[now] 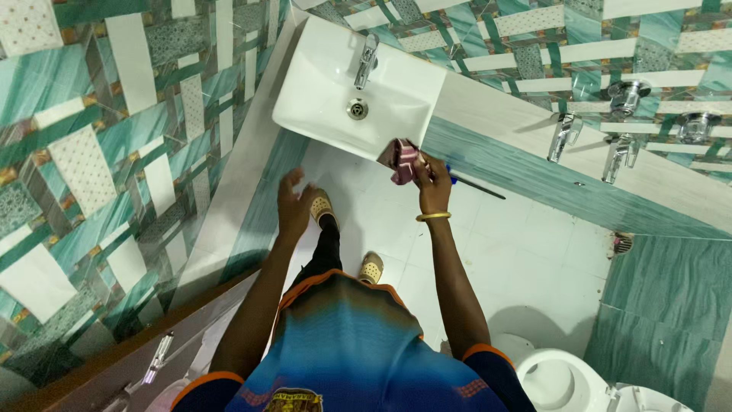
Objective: The person cleans a bathroom sink and faucet using a cloth, wiping the interior basin, the rim, and the metal fixtures.
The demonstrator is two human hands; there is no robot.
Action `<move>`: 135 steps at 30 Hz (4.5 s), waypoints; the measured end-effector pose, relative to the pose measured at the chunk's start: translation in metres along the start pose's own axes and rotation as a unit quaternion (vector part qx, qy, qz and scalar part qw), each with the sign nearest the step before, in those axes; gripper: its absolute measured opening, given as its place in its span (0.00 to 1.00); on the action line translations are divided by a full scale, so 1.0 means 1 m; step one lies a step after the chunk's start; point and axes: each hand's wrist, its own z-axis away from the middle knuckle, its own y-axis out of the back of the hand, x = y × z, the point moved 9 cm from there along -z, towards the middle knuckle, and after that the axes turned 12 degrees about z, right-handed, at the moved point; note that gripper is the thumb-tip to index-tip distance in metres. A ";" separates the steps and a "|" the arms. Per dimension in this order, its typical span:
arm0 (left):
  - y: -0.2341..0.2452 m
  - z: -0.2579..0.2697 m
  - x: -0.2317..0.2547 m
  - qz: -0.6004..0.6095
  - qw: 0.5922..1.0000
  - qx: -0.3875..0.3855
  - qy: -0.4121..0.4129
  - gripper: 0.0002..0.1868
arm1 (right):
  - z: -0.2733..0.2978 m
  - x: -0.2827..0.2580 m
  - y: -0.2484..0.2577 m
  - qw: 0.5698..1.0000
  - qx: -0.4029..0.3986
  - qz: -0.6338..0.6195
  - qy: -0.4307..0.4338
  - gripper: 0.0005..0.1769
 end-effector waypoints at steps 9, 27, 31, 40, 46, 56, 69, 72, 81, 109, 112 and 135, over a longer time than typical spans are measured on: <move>0.015 -0.260 -0.022 -0.161 0.984 0.030 -0.070 0.31 | -0.083 0.061 -0.195 0.901 -0.208 0.379 0.036 0.20; -0.008 -0.359 -0.050 -0.233 0.970 0.074 0.000 0.25 | -0.151 0.115 -0.279 0.811 -0.331 0.470 0.106 0.21; -0.006 -0.364 -0.054 -0.228 0.970 0.071 0.036 0.25 | -0.145 0.102 -0.244 0.785 -0.166 0.564 0.196 0.35; -0.006 -0.361 -0.038 -0.204 0.974 0.088 -0.031 0.21 | -0.128 0.029 -0.409 0.869 -0.332 0.311 0.193 0.19; -0.008 -0.360 -0.035 -0.191 0.978 0.081 -0.015 0.21 | -0.143 0.064 -0.252 0.825 -0.381 0.406 0.094 0.23; -0.006 -0.358 -0.043 -0.195 0.977 0.079 -0.040 0.23 | -0.117 0.112 -0.303 0.827 -0.318 0.456 0.085 0.22; 0.000 -0.356 -0.039 -0.182 0.978 0.098 -0.025 0.19 | -0.200 0.057 -0.200 0.776 -0.153 0.584 0.183 0.24; -0.001 -0.363 -0.033 -0.180 0.977 0.105 -0.032 0.19 | -0.216 0.034 -0.203 0.788 -0.037 0.579 0.204 0.18; 0.000 -0.357 -0.033 -0.198 0.972 0.121 -0.020 0.19 | -0.228 0.064 -0.280 0.900 -0.002 0.431 0.073 0.18; -0.002 -0.354 -0.033 -0.205 0.971 0.106 -0.064 0.20 | -0.214 0.073 -0.179 0.770 -0.101 0.591 0.219 0.24; -0.001 -0.355 -0.037 -0.213 0.970 0.110 -0.036 0.21 | -0.207 0.073 -0.210 0.767 -0.053 0.612 0.185 0.33; 0.013 -0.350 -0.055 -0.201 0.969 0.142 -0.020 0.22 | -0.233 0.021 -0.430 0.975 0.073 0.192 -0.085 0.12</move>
